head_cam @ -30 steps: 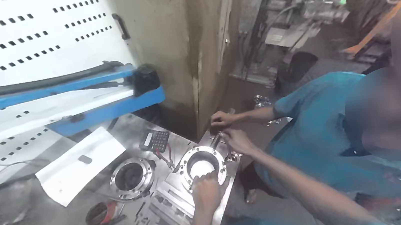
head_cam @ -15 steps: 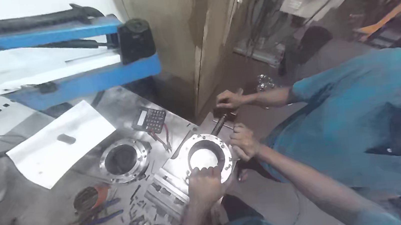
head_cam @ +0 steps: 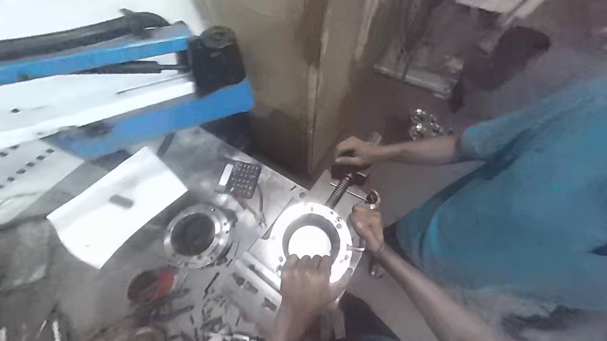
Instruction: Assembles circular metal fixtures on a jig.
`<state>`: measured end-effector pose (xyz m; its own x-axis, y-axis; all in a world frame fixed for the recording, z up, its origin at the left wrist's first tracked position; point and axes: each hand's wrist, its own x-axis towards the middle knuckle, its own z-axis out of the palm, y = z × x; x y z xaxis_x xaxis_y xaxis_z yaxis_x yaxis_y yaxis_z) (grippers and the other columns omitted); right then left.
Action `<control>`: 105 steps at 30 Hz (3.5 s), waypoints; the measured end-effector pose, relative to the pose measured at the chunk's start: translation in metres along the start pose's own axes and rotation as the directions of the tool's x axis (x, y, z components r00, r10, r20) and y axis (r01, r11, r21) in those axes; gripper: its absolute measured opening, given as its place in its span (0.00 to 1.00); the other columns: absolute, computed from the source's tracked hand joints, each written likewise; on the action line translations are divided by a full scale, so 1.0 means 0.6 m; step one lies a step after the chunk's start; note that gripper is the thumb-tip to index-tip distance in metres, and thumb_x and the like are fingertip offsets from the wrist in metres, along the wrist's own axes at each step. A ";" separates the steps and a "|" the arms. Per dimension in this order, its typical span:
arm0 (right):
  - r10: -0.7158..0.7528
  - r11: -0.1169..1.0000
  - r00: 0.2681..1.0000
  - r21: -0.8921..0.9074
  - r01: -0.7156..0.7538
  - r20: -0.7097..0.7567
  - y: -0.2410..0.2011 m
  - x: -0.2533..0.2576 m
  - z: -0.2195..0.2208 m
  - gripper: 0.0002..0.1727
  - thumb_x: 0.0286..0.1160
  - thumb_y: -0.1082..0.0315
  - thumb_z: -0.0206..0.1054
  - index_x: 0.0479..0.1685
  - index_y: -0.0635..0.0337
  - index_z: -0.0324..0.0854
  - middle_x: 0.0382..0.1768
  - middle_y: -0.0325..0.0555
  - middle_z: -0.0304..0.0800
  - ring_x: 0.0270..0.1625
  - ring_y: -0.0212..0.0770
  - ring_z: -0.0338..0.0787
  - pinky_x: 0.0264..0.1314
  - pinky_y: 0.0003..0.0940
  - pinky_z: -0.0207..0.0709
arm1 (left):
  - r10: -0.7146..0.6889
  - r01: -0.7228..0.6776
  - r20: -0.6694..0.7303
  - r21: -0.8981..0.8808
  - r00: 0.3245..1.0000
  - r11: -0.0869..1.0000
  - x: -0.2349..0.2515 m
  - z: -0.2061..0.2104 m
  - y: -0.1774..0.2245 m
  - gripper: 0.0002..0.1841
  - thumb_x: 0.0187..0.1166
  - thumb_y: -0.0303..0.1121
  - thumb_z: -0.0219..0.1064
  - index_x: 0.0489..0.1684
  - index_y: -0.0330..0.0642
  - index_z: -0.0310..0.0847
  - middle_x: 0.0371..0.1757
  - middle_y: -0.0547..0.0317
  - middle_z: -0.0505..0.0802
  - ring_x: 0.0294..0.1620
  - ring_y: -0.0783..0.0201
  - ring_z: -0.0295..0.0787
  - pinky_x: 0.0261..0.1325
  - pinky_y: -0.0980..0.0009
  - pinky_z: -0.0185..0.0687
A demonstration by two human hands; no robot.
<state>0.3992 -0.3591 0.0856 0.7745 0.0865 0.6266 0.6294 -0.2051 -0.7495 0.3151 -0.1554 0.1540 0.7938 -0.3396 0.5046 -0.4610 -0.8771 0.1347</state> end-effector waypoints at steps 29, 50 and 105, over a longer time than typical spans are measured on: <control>0.289 0.916 0.859 -0.382 -0.120 0.423 -0.119 0.137 0.011 0.06 0.68 0.77 0.65 0.27 0.73 0.80 0.19 0.47 0.80 0.22 0.27 0.77 0.31 0.15 0.71 | 0.023 -0.024 -0.009 -0.042 1.000 0.999 -0.019 -0.006 -0.015 0.26 0.75 0.66 0.61 0.24 0.53 0.86 0.19 0.67 0.89 0.21 0.65 0.84 0.33 0.66 0.77; 0.437 0.870 0.807 -0.414 -0.268 0.396 -0.139 0.136 0.016 0.08 0.73 0.74 0.67 0.35 0.74 0.83 0.30 0.54 0.85 0.33 0.37 0.86 0.43 0.24 0.78 | -0.015 0.015 -0.035 -0.010 0.999 1.000 -0.017 -0.003 0.000 0.29 0.71 0.70 0.63 0.21 0.53 0.88 0.20 0.66 0.90 0.20 0.67 0.82 0.33 0.67 0.76; 0.851 0.492 0.517 0.479 -0.727 -0.089 -0.138 -0.260 0.007 0.15 0.82 0.61 0.57 0.29 0.51 0.85 0.18 0.27 0.82 0.20 0.24 0.79 0.26 0.22 0.76 | -0.291 0.326 0.185 -0.202 0.939 0.923 0.007 -0.037 0.047 0.35 0.67 0.64 0.70 0.63 0.45 0.86 0.46 0.63 0.97 0.44 0.61 0.94 0.54 0.51 0.85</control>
<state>0.2267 -0.3512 0.0492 0.9306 -0.2166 -0.2951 -0.2231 0.3036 -0.9263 0.2965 -0.1742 0.1788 0.9526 -0.1266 0.2765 -0.2472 -0.8520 0.4615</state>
